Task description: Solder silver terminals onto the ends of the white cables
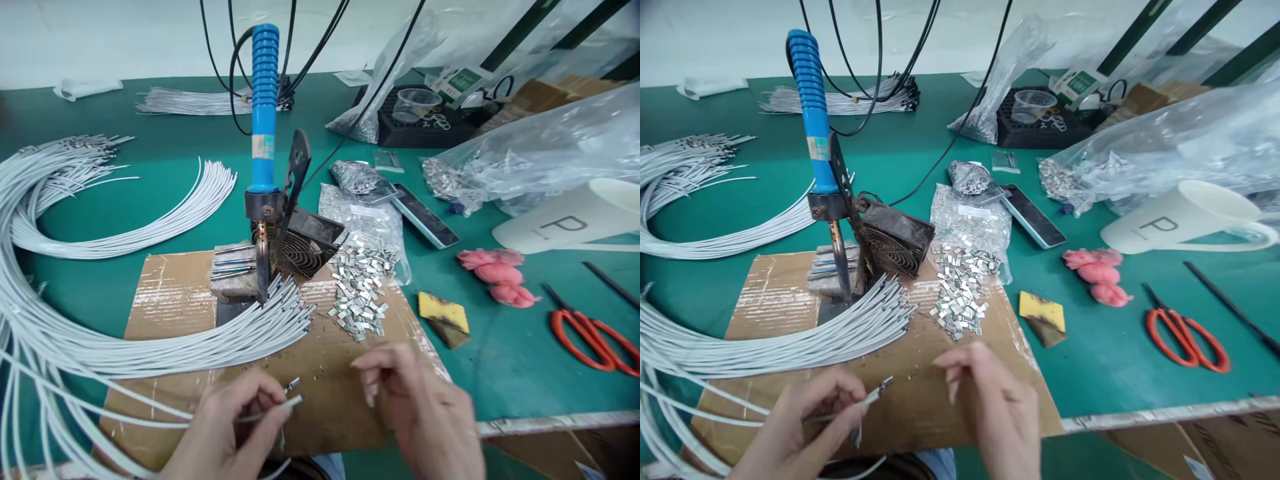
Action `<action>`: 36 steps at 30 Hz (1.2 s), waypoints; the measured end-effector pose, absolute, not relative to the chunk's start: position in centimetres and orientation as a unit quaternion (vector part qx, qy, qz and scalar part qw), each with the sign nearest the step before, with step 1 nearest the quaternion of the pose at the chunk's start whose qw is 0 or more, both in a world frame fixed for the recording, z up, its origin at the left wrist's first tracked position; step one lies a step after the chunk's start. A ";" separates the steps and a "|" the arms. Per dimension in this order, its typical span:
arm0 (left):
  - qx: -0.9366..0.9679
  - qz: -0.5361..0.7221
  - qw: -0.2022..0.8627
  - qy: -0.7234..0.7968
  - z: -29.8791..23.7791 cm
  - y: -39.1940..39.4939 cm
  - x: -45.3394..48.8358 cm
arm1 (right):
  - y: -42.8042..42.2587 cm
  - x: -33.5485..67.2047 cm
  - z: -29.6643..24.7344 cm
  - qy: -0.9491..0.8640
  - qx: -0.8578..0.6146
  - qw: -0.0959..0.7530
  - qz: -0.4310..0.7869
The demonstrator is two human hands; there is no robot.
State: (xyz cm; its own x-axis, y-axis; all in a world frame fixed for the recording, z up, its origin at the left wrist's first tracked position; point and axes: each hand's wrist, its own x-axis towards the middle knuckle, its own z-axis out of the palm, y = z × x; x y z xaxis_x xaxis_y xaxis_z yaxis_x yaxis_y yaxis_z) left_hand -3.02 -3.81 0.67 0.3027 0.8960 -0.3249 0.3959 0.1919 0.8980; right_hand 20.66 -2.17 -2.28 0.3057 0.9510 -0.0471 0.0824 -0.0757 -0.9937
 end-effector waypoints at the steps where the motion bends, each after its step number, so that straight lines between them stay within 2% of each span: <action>1: 0.544 0.259 0.575 0.553 0.7 -3.5 -2.6 | -2.5 19.8 -2.3 -0.440 -0.592 0.512 0.442; 6: 0.372 0.323 0.660 0.567 0.5 -3.1 -2.7 | -3.2 15.6 -1.6 -0.386 -0.539 0.470 0.583; 14: 0.331 0.336 0.680 0.561 0.6 -3.2 -3.1 | -2.5 13.4 -1.7 -0.351 -0.449 0.463 0.679; 20: 0.311 0.357 0.694 0.543 0.4 -3.3 -2.8 | -2.4 13.4 -1.4 -0.327 -0.454 0.472 0.681; 27: 0.318 0.341 0.696 0.546 0.6 -3.0 -2.7 | -2.0 14.7 -2.8 -0.313 -0.453 0.545 0.632; 36: 0.282 0.330 0.698 0.570 1.8 -2.7 -2.5 | -2.7 13.8 -0.9 -0.396 -0.494 0.486 0.602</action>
State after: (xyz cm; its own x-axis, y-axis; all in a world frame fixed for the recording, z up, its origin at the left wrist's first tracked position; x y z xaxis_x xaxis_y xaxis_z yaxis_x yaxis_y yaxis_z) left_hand -2.55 -2.72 1.84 0.1318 0.7816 -0.6097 -0.1391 0.6236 0.7693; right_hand 13.79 -2.69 -0.86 -0.0384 0.9771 -0.2094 -0.1940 -0.2128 -0.9576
